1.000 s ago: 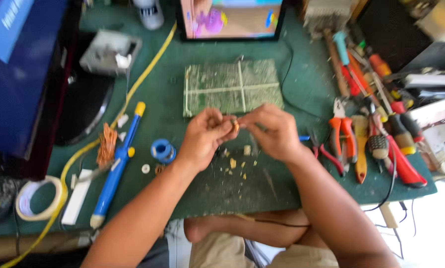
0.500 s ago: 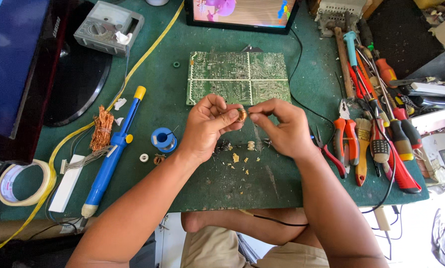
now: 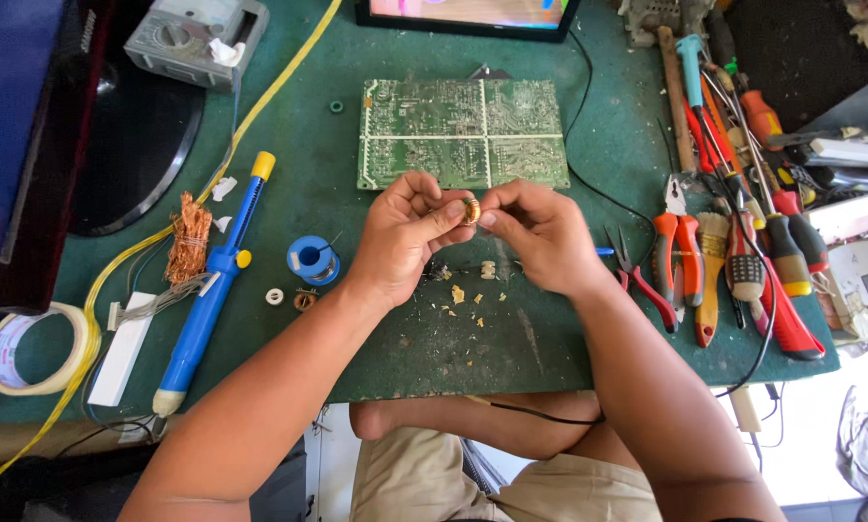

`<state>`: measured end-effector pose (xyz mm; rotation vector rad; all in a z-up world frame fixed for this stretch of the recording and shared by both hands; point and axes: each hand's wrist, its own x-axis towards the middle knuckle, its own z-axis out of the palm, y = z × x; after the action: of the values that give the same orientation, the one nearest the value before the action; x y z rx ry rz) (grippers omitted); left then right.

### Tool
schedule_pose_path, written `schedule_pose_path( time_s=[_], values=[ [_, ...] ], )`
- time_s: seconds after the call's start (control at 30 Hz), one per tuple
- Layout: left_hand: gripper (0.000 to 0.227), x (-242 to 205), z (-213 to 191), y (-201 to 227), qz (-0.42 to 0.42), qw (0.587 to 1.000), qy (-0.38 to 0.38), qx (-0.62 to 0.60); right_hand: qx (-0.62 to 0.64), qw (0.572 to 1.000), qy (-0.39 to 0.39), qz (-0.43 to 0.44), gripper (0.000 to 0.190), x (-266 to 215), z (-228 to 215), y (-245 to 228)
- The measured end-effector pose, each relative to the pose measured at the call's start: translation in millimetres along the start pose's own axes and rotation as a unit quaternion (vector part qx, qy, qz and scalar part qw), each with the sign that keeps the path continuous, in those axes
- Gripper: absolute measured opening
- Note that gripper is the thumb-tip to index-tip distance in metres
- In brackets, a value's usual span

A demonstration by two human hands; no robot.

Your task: The person winds a thin copper wire around a small cylindrical component held in their hands. They carefully wrap the wire multiple times to form a coil, occasionally adjusting the component's position to ensure even winding.

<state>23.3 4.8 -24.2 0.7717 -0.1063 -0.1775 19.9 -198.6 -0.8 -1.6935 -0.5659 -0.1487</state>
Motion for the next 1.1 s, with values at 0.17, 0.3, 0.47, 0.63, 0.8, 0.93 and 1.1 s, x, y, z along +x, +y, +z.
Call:
schedule_pose_path(
  time_s=[0.17,0.3,0.47,0.63,0.8,0.93,1.1],
  values=[
    [0.028,-4.3,5.8,3.5,-0.004,1.000,-0.007,0.014,0.090,0.995,0.009,0.051,0.007,-0.9,2.7,9.0],
    [0.028,0.6,1.8,5.1,0.016,1.000,-0.006,0.008,0.077,0.995,-0.006,0.060,0.021,5.5,-5.8,-10.3],
    [0.028,-1.0,0.0,1.3,0.004,1.000,-0.006,0.016,0.025,0.998,-0.015,0.051,0.007,-0.4,-7.1,5.6],
    [0.030,-0.7,3.8,3.2,0.018,0.999,-0.007,0.040,0.039,0.998,-0.012,0.040,0.010,2.2,-7.0,-11.4],
    [0.032,3.1,-1.4,3.0,0.098,0.985,0.007,0.139,-0.254,0.939,0.023,-0.229,0.039,8.3,-13.4,-36.2],
    [0.033,4.5,-5.0,-2.7,0.125,0.974,0.002,0.188,-0.301,0.914,0.035,-0.270,0.008,6.1,-4.3,-20.7],
    [0.029,2.1,1.5,3.8,0.083,0.989,-0.021,0.122,-0.023,0.988,-0.056,-0.143,0.005,5.5,-13.2,-4.5]
  ],
)
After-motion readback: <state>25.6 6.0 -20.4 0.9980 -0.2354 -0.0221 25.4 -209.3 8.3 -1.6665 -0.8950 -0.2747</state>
